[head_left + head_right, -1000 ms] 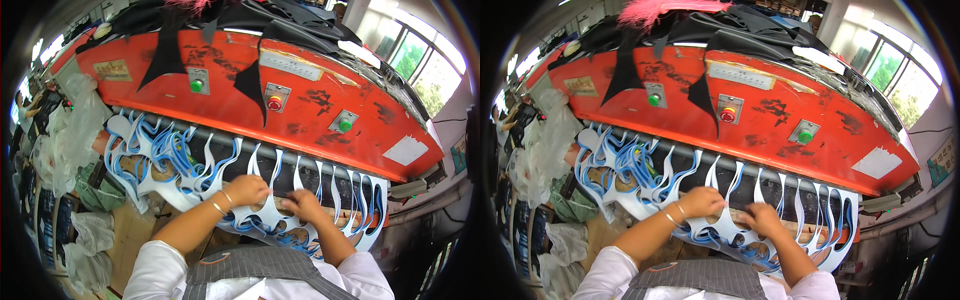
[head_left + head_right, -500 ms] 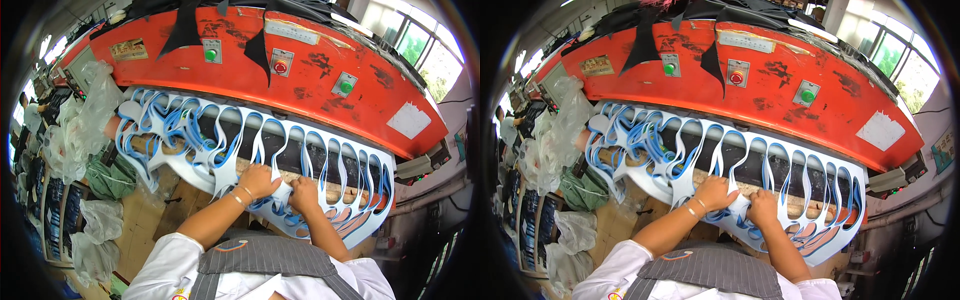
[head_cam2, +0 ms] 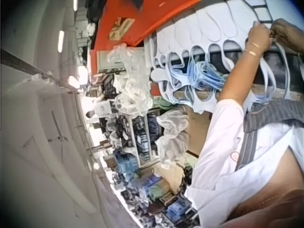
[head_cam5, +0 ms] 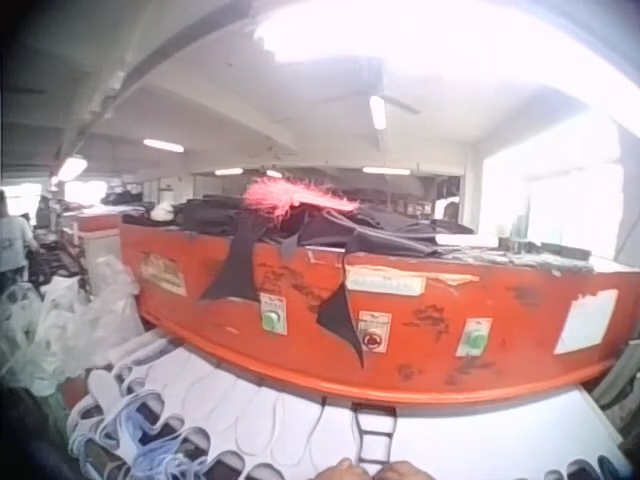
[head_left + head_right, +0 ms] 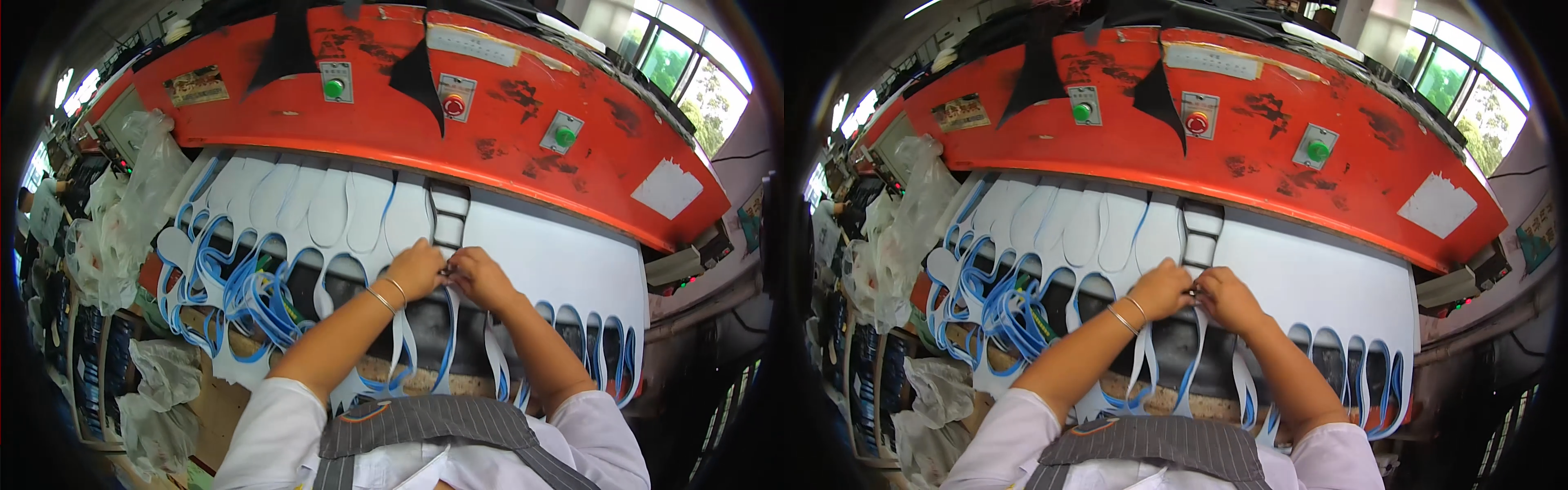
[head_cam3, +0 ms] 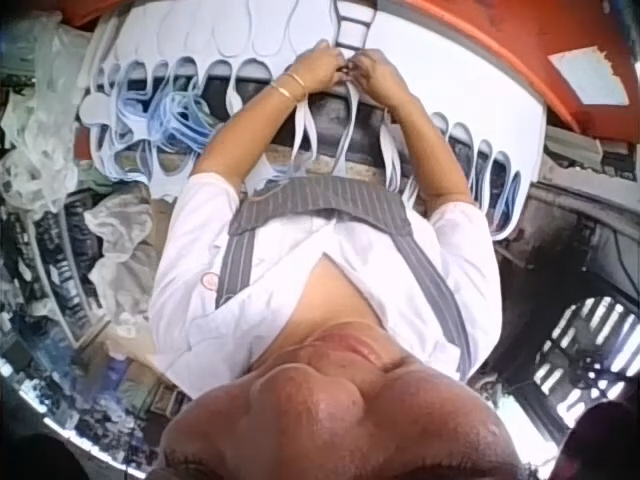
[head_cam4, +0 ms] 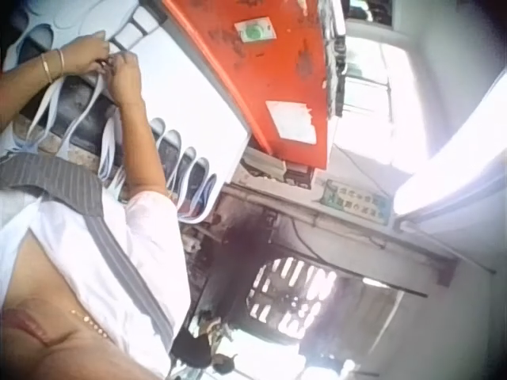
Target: Operating a hydraulic press machine with a cutting die to stamp out shoe soles from a sheet of material and then packing them.
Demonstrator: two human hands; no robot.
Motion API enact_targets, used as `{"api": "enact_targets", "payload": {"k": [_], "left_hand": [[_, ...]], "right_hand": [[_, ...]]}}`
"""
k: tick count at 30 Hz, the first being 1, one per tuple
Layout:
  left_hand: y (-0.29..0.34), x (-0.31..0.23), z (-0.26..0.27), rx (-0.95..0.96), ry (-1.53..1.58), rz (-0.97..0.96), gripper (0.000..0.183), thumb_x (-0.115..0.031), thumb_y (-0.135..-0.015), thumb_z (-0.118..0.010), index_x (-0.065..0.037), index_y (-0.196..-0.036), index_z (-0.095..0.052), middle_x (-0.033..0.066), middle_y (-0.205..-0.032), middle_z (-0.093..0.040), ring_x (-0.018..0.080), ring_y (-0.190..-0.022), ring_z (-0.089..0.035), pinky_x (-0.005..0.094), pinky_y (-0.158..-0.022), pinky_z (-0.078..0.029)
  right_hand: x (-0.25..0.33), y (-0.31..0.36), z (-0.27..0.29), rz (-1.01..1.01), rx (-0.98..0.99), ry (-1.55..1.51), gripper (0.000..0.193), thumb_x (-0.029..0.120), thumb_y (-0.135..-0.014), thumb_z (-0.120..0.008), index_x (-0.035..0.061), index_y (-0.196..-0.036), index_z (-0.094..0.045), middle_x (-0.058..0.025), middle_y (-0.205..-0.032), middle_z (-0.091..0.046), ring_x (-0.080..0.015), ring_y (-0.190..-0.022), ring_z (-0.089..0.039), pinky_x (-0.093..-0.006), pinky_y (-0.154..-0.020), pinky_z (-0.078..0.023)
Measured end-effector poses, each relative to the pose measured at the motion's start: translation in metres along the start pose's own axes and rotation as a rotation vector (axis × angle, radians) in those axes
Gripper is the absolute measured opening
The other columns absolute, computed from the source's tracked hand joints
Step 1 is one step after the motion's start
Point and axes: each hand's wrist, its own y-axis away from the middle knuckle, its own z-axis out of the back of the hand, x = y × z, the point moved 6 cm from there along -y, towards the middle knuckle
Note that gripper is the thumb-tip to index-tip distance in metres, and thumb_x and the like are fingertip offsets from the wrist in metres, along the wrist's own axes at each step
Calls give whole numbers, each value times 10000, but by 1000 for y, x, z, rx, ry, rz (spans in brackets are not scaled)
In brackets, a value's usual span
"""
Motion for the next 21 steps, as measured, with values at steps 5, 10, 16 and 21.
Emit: {"api": "enact_targets", "payload": {"k": [5,10,16,21], "left_hand": [[41,14,-18,38,197,46,152,-259,-782,-709,-120,-809,-652,75,-821,-561,280,-824,-603,396,-714,-490],[47,22,-32,-233,282,-254,182,-237,-784,-682,-71,-724,-636,90,-765,-550,294,-757,-538,409,-697,-452],[44,13,-33,-98,356,-65,106,-228,-762,-685,-128,-736,-662,61,-799,-554,257,-825,-564,401,-732,-442],[64,11,-33,-266,286,-48,124,-235,-729,-698,-127,-745,-638,33,-854,-547,227,-915,-555,376,-828,-401]], "right_hand": [[4,14,-46,199,27,-35,191,88,-695,-745,37,-813,-603,-115,-877,-557,-313,-876,-557,-381,-760,-482],[-2,13,-61,303,22,-100,209,75,-716,-743,52,-742,-537,-113,-795,-510,-319,-758,-498,-388,-624,-411],[14,-9,-30,375,427,-80,166,26,-677,-746,81,-801,-650,-79,-785,-631,-282,-786,-591,-384,-723,-473],[14,-86,-23,128,374,189,317,62,-653,-767,80,-960,-688,-119,-1017,-648,-302,-1009,-586,-416,-833,-478]]}}
